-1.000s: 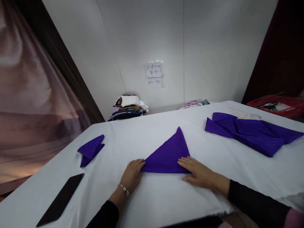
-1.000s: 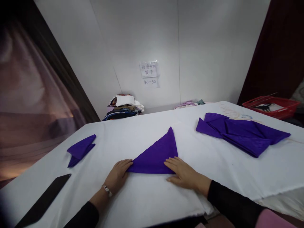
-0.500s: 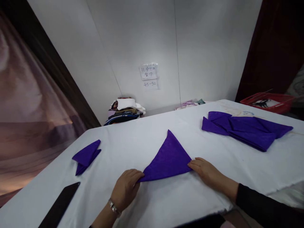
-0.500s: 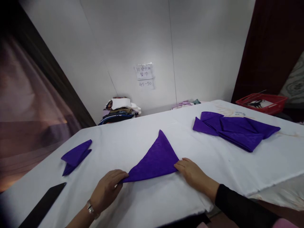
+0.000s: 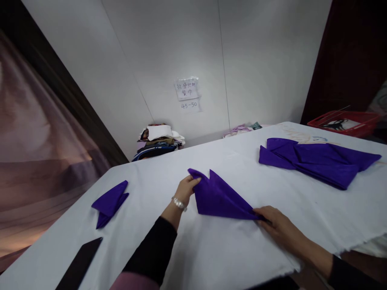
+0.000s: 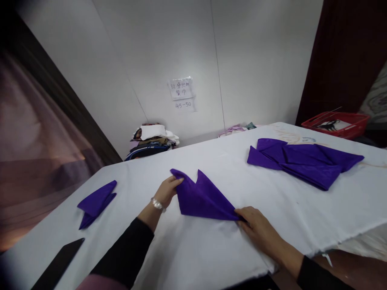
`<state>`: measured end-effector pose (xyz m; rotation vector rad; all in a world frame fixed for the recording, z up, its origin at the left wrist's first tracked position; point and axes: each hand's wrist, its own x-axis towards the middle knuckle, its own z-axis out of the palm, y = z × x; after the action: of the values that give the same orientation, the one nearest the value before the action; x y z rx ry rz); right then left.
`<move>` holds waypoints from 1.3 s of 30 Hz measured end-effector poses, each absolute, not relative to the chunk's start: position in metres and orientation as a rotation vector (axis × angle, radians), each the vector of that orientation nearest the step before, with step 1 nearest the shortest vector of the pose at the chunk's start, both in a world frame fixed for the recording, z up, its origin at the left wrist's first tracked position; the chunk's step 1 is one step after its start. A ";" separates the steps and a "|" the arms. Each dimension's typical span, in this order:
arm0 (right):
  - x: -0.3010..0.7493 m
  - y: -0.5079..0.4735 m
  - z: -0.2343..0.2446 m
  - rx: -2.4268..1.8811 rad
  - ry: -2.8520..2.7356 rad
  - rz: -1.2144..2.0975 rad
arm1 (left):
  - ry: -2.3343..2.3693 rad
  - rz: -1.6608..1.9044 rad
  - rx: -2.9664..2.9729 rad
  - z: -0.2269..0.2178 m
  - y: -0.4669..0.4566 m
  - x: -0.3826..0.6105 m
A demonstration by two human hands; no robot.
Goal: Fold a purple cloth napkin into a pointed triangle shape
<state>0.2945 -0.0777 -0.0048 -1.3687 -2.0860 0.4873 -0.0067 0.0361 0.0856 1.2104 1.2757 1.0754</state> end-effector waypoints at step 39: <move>0.293 -0.076 -0.029 -1.449 -1.898 0.437 | 1.914 0.549 1.642 0.004 0.170 0.052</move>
<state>0.2925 -0.0760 -0.0292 -1.4487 -1.8983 0.4366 0.0521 0.1695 0.0041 1.6418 1.9139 0.5489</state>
